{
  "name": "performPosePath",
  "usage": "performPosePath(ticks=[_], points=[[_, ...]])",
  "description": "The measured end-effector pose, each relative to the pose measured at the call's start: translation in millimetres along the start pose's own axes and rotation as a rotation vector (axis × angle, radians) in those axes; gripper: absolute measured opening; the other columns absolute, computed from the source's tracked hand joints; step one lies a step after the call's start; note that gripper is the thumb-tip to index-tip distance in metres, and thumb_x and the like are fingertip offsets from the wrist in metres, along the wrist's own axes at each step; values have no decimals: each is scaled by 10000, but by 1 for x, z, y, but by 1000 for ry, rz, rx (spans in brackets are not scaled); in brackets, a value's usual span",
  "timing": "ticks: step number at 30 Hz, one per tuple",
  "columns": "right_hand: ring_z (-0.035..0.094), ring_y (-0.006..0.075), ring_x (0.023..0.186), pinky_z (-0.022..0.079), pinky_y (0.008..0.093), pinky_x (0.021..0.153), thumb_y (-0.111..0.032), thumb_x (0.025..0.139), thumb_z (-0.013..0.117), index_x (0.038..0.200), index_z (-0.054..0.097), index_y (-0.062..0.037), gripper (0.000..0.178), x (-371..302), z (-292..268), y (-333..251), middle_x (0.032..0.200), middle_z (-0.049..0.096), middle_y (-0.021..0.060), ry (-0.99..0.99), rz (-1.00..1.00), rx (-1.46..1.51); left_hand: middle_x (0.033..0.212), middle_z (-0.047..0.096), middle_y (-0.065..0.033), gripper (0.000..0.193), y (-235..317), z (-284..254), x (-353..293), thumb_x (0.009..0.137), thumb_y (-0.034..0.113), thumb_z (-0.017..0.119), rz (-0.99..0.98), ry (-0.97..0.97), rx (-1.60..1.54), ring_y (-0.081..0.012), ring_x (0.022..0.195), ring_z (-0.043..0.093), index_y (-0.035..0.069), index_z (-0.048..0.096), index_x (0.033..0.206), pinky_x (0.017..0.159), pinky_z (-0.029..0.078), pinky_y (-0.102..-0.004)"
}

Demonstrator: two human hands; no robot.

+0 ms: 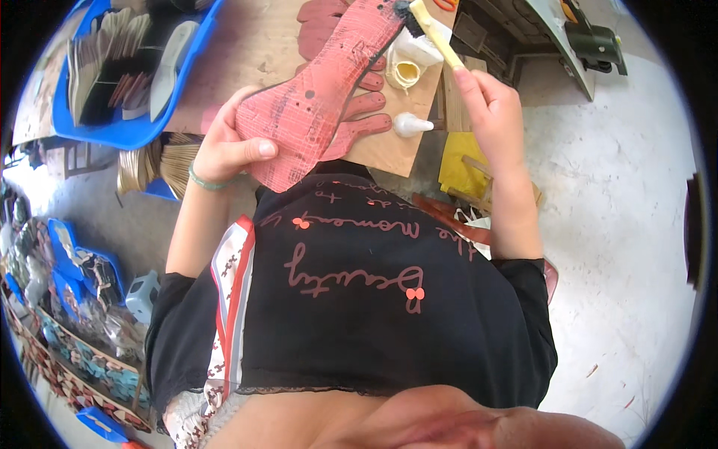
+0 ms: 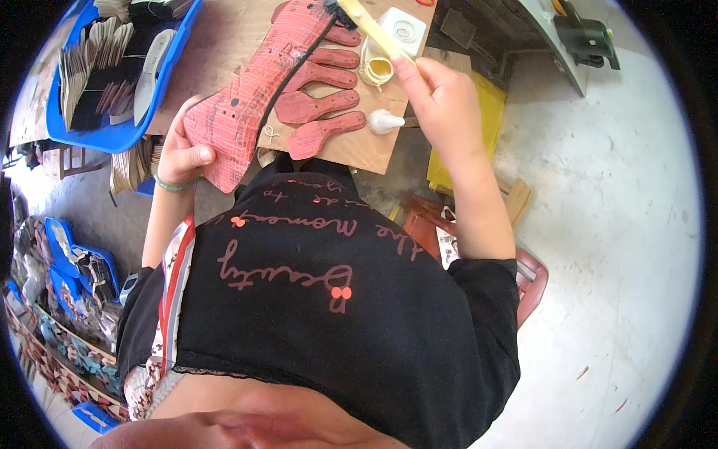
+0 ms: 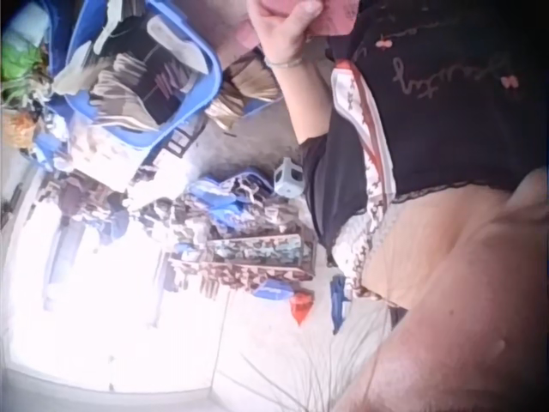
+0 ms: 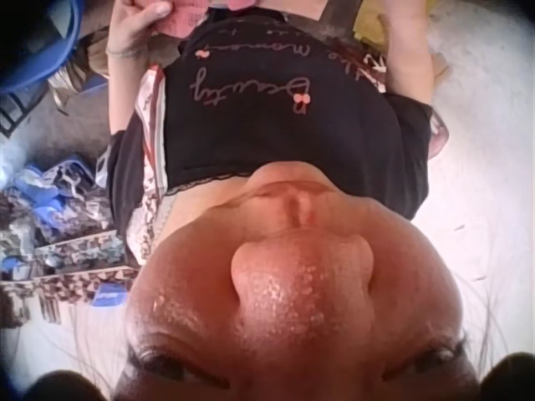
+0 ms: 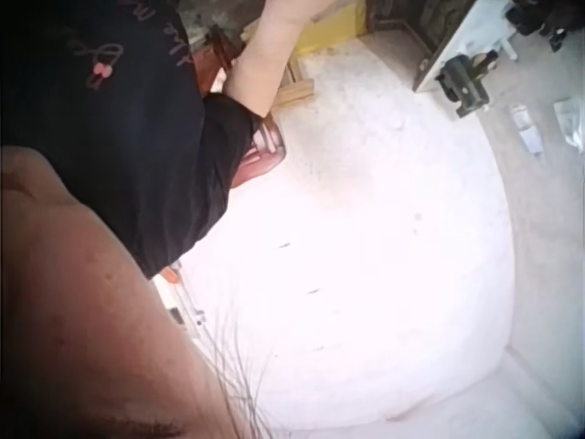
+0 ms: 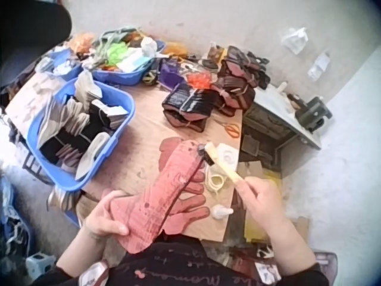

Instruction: The person applies glue to shoe sole components using a brush and presses padding pieces onto them.

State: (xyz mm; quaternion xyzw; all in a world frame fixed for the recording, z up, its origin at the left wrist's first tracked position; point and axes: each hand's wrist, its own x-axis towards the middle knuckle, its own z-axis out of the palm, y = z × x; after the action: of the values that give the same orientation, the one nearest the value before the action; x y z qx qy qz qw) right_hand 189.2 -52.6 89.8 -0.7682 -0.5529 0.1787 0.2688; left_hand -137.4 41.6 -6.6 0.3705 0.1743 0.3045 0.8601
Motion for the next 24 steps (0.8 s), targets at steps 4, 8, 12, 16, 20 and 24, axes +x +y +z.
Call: performPosePath(ticks=[4,8,12,16,20,24], points=[[403,203,467,335,345,477,-397,930,583,693,573,-4,459,5,-13,-3,521,436,127,-31,11,-45,1120,639,-107,614,11,1,-6,678,-11,812,-69,-131,162,-173,1063,600,-47,507,1210,967,452,-332],[343,162,502,317,319,485,-393,926,591,692,550,-5,455,4,-18,-7,533,380,99,-67,-63,-197,995,646,-44,466,34,25,5,694,-21,807,-29,-206,343,-111,950,590,-48,587,1104,872,465,-274],[322,121,518,300,301,483,-380,926,601,696,533,0,449,8,-39,7,546,352,65,-1,39,-65,965,637,-29,412,46,28,7,722,8,799,-54,-178,473,-93,915,573,-43,602,1080,834,462,-253],[297,78,545,275,289,481,-342,928,619,690,505,5,436,0,-54,-5,555,326,-15,-16,41,17,968,637,-30,396,48,29,7,736,25,795,-64,-143,522,-90,922,572,-42,604,1077,836,461,-250],[294,93,533,276,297,481,-336,926,622,681,484,4,441,-3,-52,-14,548,319,12,-54,14,-55,957,641,-27,381,44,28,7,741,27,791,-44,-171,553,-93,898,576,-42,612,1070,815,467,-253],[298,143,512,289,323,482,-351,922,614,672,478,4,455,0,-49,-17,538,335,68,-67,-42,-129,910,647,-38,352,43,31,6,743,47,794,-29,-222,647,-89,853,574,-35,627,1042,775,474,-257]])
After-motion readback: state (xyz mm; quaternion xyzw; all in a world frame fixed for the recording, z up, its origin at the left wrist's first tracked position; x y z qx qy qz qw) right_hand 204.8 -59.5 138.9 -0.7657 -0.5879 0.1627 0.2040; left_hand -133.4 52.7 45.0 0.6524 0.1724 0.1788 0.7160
